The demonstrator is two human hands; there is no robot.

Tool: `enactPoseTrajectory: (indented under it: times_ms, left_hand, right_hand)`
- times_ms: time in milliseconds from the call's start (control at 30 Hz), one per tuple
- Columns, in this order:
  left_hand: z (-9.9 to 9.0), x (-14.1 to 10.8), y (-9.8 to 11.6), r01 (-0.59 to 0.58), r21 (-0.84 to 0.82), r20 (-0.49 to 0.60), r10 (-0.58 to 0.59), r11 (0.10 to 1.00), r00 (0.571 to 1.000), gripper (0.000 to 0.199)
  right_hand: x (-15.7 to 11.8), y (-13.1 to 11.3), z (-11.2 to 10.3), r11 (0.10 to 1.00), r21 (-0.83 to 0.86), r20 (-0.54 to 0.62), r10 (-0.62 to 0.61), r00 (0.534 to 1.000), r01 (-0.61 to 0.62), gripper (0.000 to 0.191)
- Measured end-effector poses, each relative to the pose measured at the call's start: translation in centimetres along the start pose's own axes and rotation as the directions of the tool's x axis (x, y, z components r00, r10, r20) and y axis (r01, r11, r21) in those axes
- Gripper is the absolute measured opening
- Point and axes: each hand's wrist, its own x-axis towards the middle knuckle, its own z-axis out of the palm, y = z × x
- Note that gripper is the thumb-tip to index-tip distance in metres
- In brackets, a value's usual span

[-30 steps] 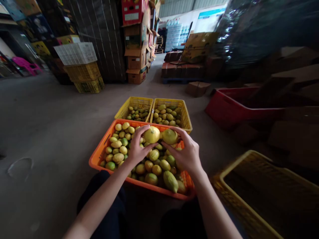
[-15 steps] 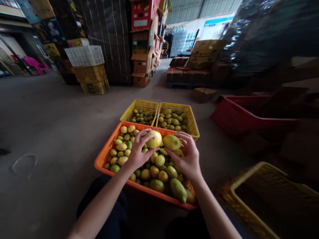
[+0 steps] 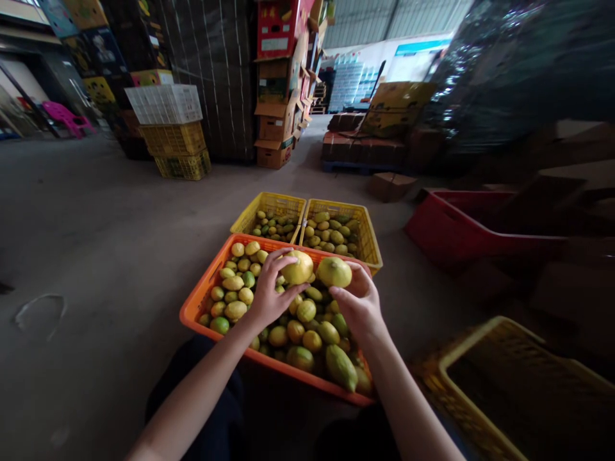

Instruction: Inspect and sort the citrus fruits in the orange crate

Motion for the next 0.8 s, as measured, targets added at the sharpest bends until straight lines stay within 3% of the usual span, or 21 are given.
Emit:
enactPoseTrajectory:
  times_ms: [200,333,400,500,600,700,800]
  left_hand:
    - [0.4,-0.3,-0.1,0.017,-0.049,0.001,-0.017,0.999,1.000,0.044]
    - [0.7,-0.5,0.2,0.169,-0.146,0.003,-0.170,0.975,0.985,0.052]
    - [0.8,-0.2,0.7,0.294,-0.223,0.013,-0.299,0.929,0.954,0.060]
    - [0.7,0.8,1.4,0.505,-0.393,0.052,-0.530,0.768,0.847,0.070]
    - [0.5,1.7,1.7,0.652,-0.575,0.169,-0.708,0.494,0.685,0.061]
    - [0.3,1.9,1.5,0.706,-0.677,0.285,-0.809,0.210,0.514,0.048]
    - [0.2,1.7,1.1,0.704,-0.710,0.330,-0.875,0.016,0.353,0.037]
  right_hand:
    - [-0.1,0.8,-0.6,0.975,-0.180,0.043,-0.127,0.991,0.133,0.055]
    - [-0.1,0.8,-0.7,0.967,-0.205,0.055,-0.142,0.988,0.150,0.053]
    - [-0.1,0.7,-0.6,0.975,-0.188,0.051,-0.109,0.993,0.116,0.053]
    - [-0.1,0.5,-0.3,0.990,-0.143,0.057,0.000,0.998,0.008,0.049]
    - [0.0,0.6,0.1,0.988,-0.088,0.060,0.134,0.989,-0.128,0.044]
    - [0.1,0.8,0.4,0.976,-0.071,0.067,0.212,0.975,-0.207,0.042]
    - [0.1,1.1,0.4,0.955,-0.109,0.066,0.284,0.957,-0.276,0.046]
